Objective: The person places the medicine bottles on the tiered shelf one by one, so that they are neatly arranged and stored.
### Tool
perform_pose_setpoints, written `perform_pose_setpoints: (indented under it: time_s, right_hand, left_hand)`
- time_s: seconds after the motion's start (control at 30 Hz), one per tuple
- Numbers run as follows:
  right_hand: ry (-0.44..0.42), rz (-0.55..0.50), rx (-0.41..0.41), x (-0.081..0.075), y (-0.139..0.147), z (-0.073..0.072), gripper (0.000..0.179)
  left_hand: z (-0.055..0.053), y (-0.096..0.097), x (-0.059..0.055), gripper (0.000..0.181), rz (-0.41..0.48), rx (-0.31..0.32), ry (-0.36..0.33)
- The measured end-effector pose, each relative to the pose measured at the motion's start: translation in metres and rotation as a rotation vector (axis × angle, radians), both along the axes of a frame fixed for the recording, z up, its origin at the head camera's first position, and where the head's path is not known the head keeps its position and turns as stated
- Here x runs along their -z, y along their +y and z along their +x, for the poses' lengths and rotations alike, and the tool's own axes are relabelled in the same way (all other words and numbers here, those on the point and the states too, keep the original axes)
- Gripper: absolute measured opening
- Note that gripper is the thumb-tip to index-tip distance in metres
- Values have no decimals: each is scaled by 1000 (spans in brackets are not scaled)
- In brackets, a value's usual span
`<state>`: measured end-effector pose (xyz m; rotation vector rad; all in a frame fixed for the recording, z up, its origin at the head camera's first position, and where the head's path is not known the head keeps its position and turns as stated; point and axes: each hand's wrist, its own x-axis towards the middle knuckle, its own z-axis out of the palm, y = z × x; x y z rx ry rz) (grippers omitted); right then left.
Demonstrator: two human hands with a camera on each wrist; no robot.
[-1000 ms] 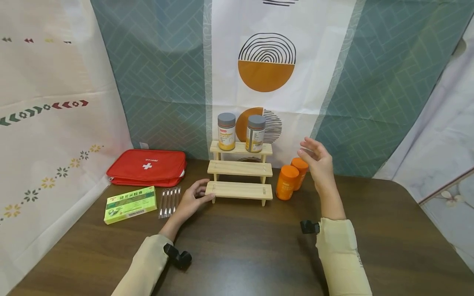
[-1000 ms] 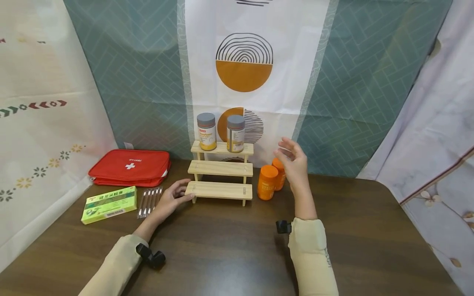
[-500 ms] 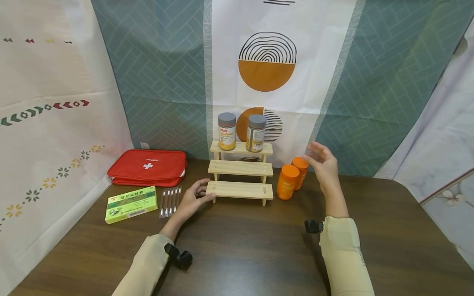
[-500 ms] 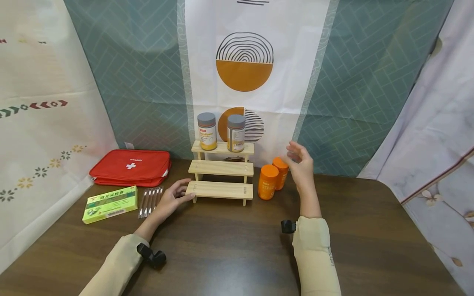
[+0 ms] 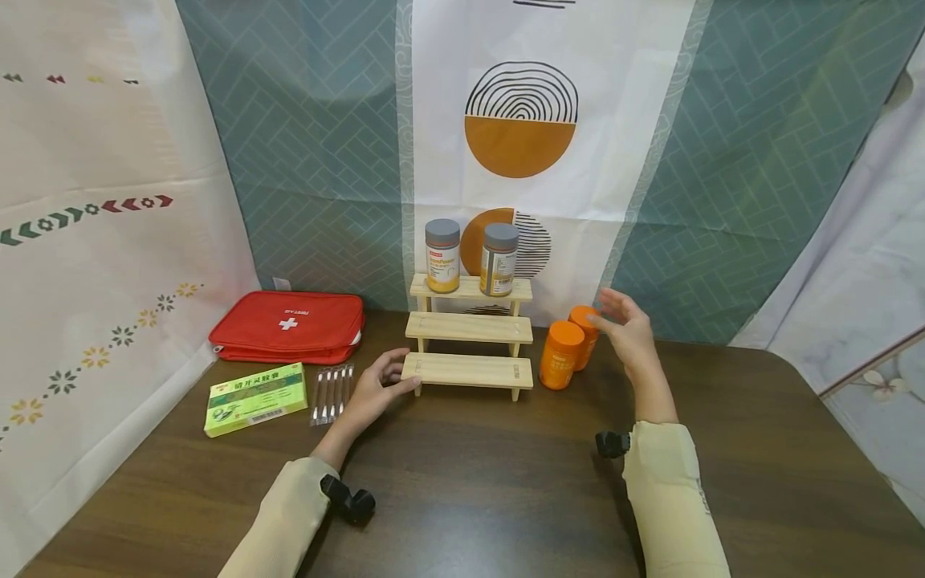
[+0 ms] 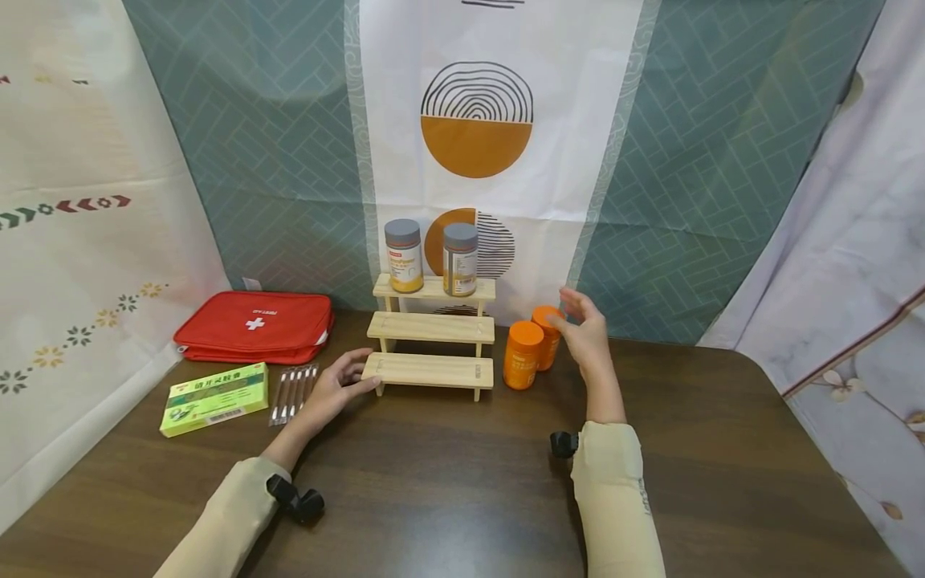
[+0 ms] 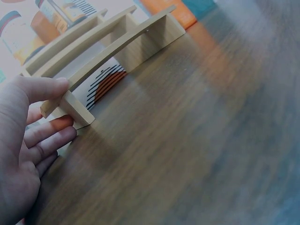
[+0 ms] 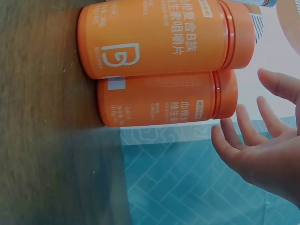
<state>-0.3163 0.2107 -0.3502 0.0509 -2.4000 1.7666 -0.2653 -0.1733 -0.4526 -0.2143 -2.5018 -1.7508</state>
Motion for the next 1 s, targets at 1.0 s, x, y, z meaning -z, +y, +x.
perform_pose_setpoints:
  time_s: [1.0]
  right_hand:
    - [-117, 64, -126, 26, 7, -10, 64]
  left_hand:
    - [1, 1, -2, 60, 2, -13, -20]
